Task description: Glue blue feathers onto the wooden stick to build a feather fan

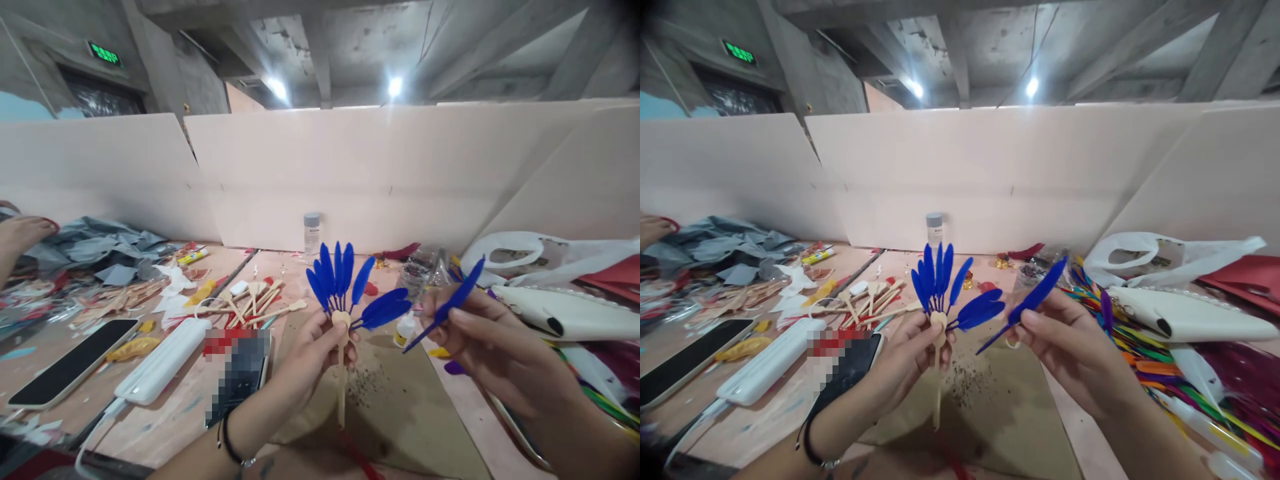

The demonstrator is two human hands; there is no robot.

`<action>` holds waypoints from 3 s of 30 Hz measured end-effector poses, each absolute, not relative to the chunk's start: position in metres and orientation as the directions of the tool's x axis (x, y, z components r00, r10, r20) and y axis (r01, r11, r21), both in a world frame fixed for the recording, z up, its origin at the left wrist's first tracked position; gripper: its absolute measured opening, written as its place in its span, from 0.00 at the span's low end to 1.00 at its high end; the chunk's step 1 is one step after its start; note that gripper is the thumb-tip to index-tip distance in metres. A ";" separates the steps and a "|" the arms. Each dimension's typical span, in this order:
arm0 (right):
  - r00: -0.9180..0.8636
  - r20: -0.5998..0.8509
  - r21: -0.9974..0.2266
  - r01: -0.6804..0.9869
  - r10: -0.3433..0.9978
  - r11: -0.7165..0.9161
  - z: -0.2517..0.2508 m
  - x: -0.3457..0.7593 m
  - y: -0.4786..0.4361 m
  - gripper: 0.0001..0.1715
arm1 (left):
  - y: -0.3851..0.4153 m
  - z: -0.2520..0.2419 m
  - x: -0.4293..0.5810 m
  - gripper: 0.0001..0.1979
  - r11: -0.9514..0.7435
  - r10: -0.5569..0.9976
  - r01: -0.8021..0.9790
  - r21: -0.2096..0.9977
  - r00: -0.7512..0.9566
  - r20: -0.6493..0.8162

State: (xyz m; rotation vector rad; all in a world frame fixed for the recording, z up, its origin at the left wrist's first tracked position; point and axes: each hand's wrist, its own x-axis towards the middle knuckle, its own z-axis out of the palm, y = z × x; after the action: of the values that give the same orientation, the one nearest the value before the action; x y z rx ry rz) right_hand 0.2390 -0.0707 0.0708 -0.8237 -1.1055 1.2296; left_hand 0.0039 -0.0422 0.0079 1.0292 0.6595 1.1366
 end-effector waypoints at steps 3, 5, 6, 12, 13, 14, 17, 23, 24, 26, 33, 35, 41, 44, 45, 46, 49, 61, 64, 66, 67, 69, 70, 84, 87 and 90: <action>0.116 0.214 -0.926 -0.293 0.970 0.239 0.079 0.248 -0.076 0.16 | -0.038 0.015 0.008 0.13 0.037 0.924 -0.398 0.917 0.362 0.120; 0.191 0.213 -0.911 -0.315 0.958 0.266 0.077 0.253 -0.077 0.14 | -0.037 0.015 0.010 0.14 0.048 0.905 -0.392 0.919 0.407 0.127; 0.224 0.210 -0.903 -0.330 0.952 0.277 0.074 0.255 -0.077 0.13 | -0.037 0.015 0.011 0.15 0.062 0.892 -0.392 0.918 0.435 0.125; 0.280 0.250 -0.882 -0.328 0.927 0.337 0.059 0.254 -0.072 0.15 | -0.041 0.002 0.010 0.18 0.213 0.841 -0.395 0.894 0.540 0.038; 0.283 0.253 -0.885 -0.318 0.925 0.340 0.059 0.254 -0.071 0.16 | -0.041 -0.001 0.009 0.18 0.234 0.832 -0.396 0.888 0.554 0.028; 0.283 0.248 -0.889 -0.314 0.927 0.333 0.059 0.254 -0.070 0.17 | -0.041 -0.003 0.008 0.17 0.246 0.825 -0.402 0.882 0.564 0.027; 0.267 0.212 -0.894 -0.337 0.940 0.297 0.057 0.256 -0.069 0.16 | -0.041 -0.008 0.004 0.15 0.250 0.811 -0.445 0.860 0.582 0.065; 0.252 0.230 -0.915 -0.271 0.940 0.297 0.055 0.249 -0.072 0.12 | -0.042 -0.010 0.002 0.12 0.248 0.768 -0.475 0.844 0.628 0.128; 0.249 0.243 -0.923 -0.237 0.938 0.302 0.055 0.247 -0.073 0.11 | -0.043 -0.011 0.002 0.12 0.247 0.763 -0.480 0.842 0.631 0.136; 0.237 0.265 -0.941 -0.150 0.935 0.304 0.053 0.243 -0.076 0.14 | -0.044 -0.011 0.003 0.12 0.248 0.755 -0.493 0.834 0.638 0.153; 0.212 0.250 -0.967 0.007 0.945 0.254 0.047 0.246 -0.086 0.20 | -0.042 -0.012 0.003 0.09 0.266 0.717 -0.521 0.811 0.669 0.194; 0.229 0.250 -0.968 0.019 0.941 0.252 0.049 0.245 -0.087 0.22 | -0.042 -0.012 0.003 0.08 0.286 0.698 -0.522 0.803 0.688 0.199; 0.254 0.216 -0.976 0.027 0.943 0.216 0.049 0.240 -0.088 0.24 | -0.045 -0.010 0.001 0.09 0.333 0.705 -0.501 0.799 0.695 0.142; 0.257 0.215 -0.975 0.003 0.942 0.222 0.048 0.238 -0.087 0.21 | -0.045 -0.009 0.002 0.10 0.340 0.700 -0.490 0.803 0.702 0.131; 0.263 0.211 -0.975 -0.010 0.941 0.221 0.048 0.238 -0.087 0.21 | -0.045 -0.009 0.002 0.10 0.339 0.699 -0.487 0.805 0.703 0.132; 0.271 0.206 -0.976 -0.018 0.940 0.219 0.048 0.237 -0.086 0.20 | -0.045 -0.010 0.002 0.10 0.337 0.699 -0.485 0.807 0.703 0.131; 0.293 0.203 -0.977 -0.005 0.934 0.213 0.049 0.235 -0.087 0.21 | -0.045 -0.011 0.002 0.09 0.331 0.704 -0.486 0.809 0.698 0.131; 0.289 0.142 -0.981 -0.087 0.947 0.174 0.052 0.232 -0.088 0.25 | -0.045 -0.015 0.001 0.09 0.337 0.711 -0.465 0.819 0.696 0.103; 0.290 0.119 -0.981 -0.113 0.950 0.157 0.052 0.231 -0.088 0.26 | -0.046 -0.014 0.001 0.10 0.342 0.713 -0.447 0.827 0.696 0.082; 0.276 0.115 -0.981 -0.117 0.954 0.152 0.051 0.232 -0.088 0.23 | -0.046 -0.014 0.001 0.11 0.347 0.716 -0.436 0.831 0.695 0.066; 0.263 0.119 -0.981 -0.119 0.958 0.154 0.050 0.233 -0.088 0.21 | -0.047 -0.014 0.001 0.11 0.351 0.715 -0.429 0.832 0.697 0.058; 0.226 0.119 -0.981 -0.126 0.967 0.150 0.048 0.235 -0.088 0.19 | -0.047 -0.014 0.001 0.12 0.358 0.713 -0.417 0.835 0.700 0.044; 0.204 0.113 -0.981 -0.131 0.972 0.142 0.048 0.237 -0.087 0.19 | -0.047 -0.014 0.002 0.12 0.360 0.710 -0.413 0.837 0.703 0.041; -0.072 0.055 -0.966 -0.255 0.996 0.035 0.046 0.244 -0.074 0.16 | -0.048 -0.006 0.007 0.13 0.232 0.811 -0.393 0.890 0.583 0.046; -0.089 0.040 -0.968 -0.249 0.995 0.017 0.048 0.244 -0.072 0.14 | -0.049 -0.004 0.008 0.14 0.208 0.835 -0.371 0.905 0.549 0.033; -0.087 0.038 -0.972 -0.233 0.995 0.016 0.049 0.242 -0.071 0.15 | -0.050 -0.002 0.010 0.14 0.188 0.856 -0.366 0.911 0.516 0.031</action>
State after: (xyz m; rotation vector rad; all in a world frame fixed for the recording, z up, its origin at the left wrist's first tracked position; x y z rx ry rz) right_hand 0.2424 -0.0714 0.0491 -0.9704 -1.1114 1.3568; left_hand 0.0103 -0.0499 -0.0016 1.0562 0.5632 0.9267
